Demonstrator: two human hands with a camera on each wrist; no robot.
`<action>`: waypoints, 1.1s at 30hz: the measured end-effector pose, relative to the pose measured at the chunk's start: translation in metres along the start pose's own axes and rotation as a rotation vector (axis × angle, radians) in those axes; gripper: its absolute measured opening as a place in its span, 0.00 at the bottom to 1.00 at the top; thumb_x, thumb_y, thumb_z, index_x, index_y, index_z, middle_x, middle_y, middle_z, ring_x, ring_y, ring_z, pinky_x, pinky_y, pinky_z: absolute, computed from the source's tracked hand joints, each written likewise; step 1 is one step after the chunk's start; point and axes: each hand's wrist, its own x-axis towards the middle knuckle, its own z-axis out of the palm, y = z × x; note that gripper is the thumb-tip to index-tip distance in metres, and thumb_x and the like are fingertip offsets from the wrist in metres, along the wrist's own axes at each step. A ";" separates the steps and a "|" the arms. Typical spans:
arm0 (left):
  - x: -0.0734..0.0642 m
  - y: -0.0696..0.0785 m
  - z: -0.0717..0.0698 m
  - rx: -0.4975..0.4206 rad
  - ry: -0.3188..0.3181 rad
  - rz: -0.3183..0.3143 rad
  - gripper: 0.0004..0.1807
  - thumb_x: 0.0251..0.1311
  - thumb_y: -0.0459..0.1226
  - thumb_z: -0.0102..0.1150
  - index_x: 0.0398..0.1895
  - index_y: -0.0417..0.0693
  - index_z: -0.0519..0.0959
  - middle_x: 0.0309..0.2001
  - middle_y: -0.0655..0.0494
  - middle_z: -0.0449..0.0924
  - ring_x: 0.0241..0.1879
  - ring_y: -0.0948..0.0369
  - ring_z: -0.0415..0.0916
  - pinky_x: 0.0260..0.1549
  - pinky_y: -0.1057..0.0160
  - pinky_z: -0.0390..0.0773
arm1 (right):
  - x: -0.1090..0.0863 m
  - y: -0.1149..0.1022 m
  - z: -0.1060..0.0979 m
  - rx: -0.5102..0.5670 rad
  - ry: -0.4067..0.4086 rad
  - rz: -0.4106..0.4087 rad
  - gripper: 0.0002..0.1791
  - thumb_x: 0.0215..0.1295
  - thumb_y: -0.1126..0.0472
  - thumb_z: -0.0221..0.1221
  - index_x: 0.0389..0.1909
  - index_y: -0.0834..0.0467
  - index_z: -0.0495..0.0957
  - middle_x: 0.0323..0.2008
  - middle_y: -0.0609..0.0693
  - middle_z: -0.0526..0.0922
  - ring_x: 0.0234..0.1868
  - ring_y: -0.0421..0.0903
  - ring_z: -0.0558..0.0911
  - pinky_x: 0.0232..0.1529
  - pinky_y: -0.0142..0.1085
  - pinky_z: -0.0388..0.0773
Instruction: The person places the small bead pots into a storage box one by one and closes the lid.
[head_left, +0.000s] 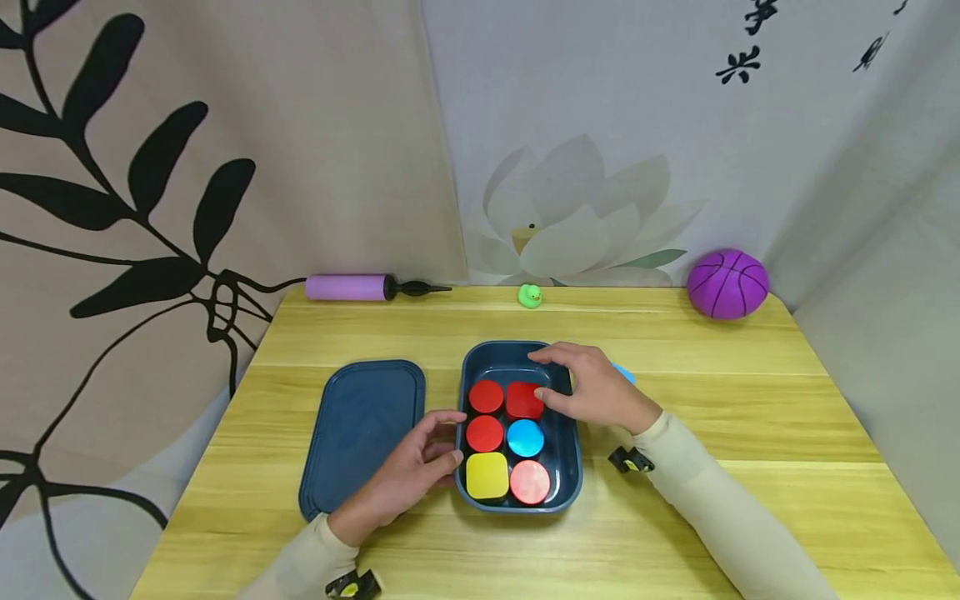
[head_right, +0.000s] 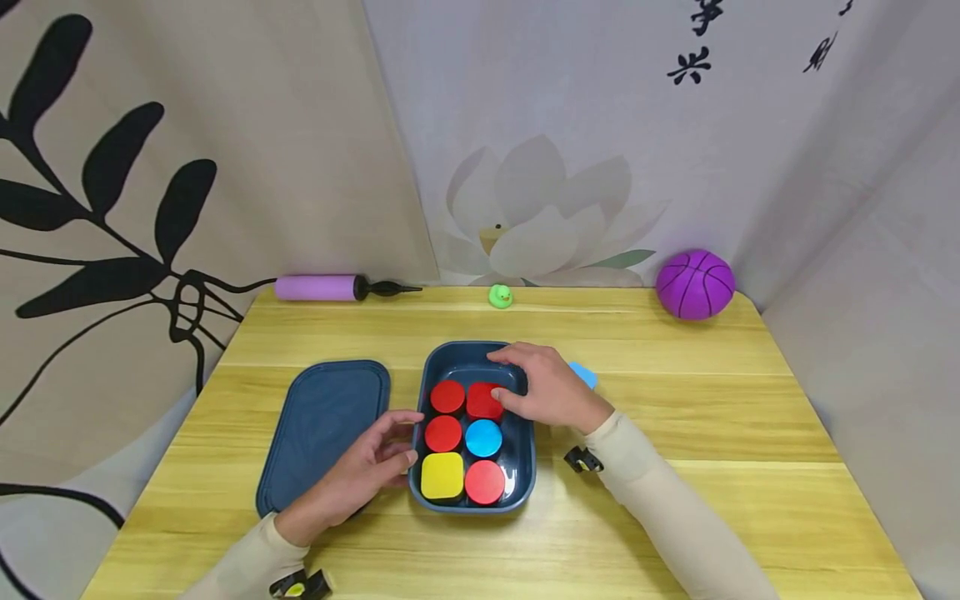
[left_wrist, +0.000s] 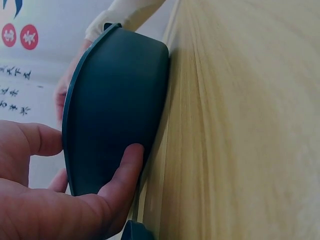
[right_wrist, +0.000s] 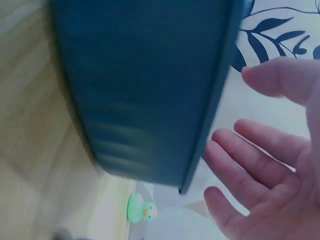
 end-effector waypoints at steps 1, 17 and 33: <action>0.000 0.000 0.000 0.001 0.001 0.001 0.29 0.77 0.35 0.57 0.77 0.51 0.64 0.74 0.37 0.66 0.65 0.49 0.77 0.50 0.53 0.86 | -0.001 0.001 -0.002 0.004 0.014 -0.004 0.29 0.66 0.51 0.70 0.66 0.56 0.81 0.61 0.54 0.86 0.62 0.54 0.84 0.63 0.57 0.81; 0.001 -0.002 -0.001 0.004 0.009 0.001 0.29 0.77 0.36 0.57 0.77 0.52 0.64 0.73 0.38 0.66 0.64 0.50 0.78 0.49 0.56 0.86 | -0.014 0.031 -0.024 0.039 0.200 -0.005 0.26 0.65 0.58 0.72 0.64 0.57 0.82 0.59 0.53 0.87 0.57 0.54 0.86 0.58 0.55 0.83; 0.001 -0.003 0.000 0.010 0.006 0.002 0.29 0.77 0.36 0.58 0.77 0.51 0.64 0.72 0.37 0.66 0.62 0.51 0.78 0.49 0.54 0.86 | -0.043 0.074 -0.031 0.089 0.222 0.178 0.27 0.67 0.60 0.71 0.66 0.60 0.79 0.60 0.59 0.86 0.61 0.58 0.84 0.65 0.55 0.80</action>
